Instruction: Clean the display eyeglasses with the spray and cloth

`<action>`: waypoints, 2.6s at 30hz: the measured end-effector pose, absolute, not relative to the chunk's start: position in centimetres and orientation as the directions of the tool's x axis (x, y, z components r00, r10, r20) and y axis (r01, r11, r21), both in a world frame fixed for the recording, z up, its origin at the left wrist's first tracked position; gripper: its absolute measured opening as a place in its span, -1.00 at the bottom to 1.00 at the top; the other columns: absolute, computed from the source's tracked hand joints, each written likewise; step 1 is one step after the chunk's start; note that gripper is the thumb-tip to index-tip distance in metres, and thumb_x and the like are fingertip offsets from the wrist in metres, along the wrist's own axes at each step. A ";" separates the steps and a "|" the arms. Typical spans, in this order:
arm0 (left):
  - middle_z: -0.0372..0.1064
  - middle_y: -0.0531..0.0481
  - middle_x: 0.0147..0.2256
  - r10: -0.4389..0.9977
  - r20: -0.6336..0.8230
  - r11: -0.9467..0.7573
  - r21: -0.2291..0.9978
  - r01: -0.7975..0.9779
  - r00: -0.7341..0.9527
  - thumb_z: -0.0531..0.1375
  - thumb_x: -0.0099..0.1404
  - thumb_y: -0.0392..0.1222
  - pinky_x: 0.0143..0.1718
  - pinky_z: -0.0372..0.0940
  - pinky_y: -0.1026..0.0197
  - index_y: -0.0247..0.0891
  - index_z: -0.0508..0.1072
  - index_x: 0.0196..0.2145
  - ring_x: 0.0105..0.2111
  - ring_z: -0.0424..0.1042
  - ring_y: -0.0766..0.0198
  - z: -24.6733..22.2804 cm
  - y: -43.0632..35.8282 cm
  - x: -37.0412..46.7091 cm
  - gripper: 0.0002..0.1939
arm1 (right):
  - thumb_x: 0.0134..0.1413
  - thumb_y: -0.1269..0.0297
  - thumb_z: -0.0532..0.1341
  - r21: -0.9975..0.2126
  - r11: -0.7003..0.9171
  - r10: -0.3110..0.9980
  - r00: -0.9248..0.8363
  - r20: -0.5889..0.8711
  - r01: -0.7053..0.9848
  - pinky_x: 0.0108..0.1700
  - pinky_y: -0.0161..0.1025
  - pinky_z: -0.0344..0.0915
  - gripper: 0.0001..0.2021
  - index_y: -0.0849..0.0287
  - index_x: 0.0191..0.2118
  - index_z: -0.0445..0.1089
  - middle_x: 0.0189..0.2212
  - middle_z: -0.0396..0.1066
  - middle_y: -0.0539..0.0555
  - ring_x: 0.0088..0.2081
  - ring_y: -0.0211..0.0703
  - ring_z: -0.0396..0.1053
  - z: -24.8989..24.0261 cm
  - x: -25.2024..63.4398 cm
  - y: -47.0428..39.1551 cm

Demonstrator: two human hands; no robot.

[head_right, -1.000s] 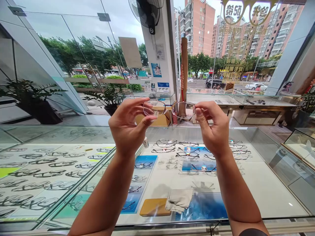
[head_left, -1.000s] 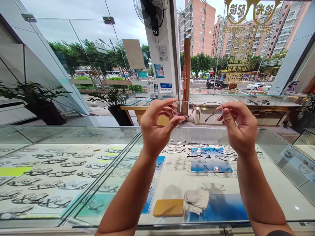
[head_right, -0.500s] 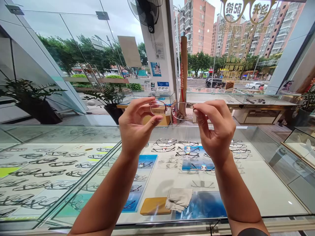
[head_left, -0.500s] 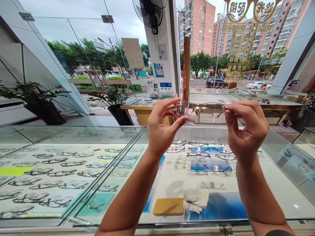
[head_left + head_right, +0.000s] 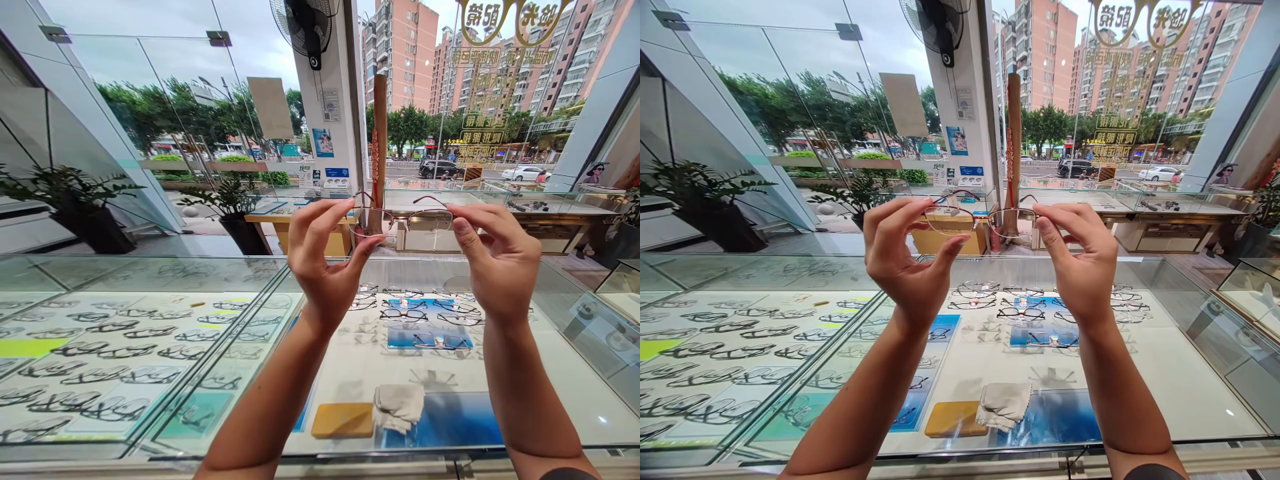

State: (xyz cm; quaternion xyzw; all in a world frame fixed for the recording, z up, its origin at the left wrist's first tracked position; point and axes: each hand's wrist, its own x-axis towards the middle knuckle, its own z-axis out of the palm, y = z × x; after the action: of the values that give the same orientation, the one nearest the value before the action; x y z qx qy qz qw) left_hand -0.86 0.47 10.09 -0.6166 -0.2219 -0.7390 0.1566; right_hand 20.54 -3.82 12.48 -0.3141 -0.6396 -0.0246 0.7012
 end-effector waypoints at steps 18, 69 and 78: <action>0.47 -0.04 -0.04 0.018 0.988 -0.836 0.098 0.540 -0.152 0.47 0.24 0.01 0.05 0.45 -0.02 -0.03 0.54 0.07 0.01 0.46 0.08 10.5 0.0 -0.9 -0.53 | 0.24 0.10 0.40 -0.549 0.789 0.511 0.201 0.835 0.277 -0.32 -0.24 0.51 -0.84 0.01 -0.15 0.67 -0.22 0.67 0.04 -0.25 -0.14 0.60 12.4 20.9 -3.2; 0.51 -0.05 -0.11 0.485 0.870 -0.871 0.490 0.044 -0.082 0.50 0.18 0.02 -0.30 0.42 0.33 -0.08 0.60 0.00 -0.13 0.55 0.23 10.1 2.1 -1.2 -0.55 | 0.09 -0.06 0.47 -0.688 0.720 0.692 0.175 0.700 -0.095 -0.40 -0.25 0.48 -0.70 0.05 -0.24 0.61 -0.26 0.66 0.03 -0.46 -0.28 0.45 12.5 19.6 -3.2; 0.54 -0.06 -0.05 0.429 0.899 -0.903 0.427 -0.041 -0.090 0.52 0.15 0.06 -0.23 0.47 0.30 -0.06 0.58 0.03 -0.07 0.57 0.21 9.5 4.2 -0.9 -0.49 | 0.13 -0.01 0.46 -0.630 0.777 0.620 0.189 0.761 -0.012 -0.38 -0.20 0.52 -0.75 0.05 -0.23 0.61 -0.29 0.65 0.03 -0.36 -0.19 0.54 12.4 18.5 -4.1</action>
State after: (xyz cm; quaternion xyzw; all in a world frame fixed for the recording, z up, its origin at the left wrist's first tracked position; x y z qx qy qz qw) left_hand -0.93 4.22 9.46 -0.6545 -0.1483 -0.7233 -0.1626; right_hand 18.51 -4.12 12.38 -0.2539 -0.5985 0.2171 0.7281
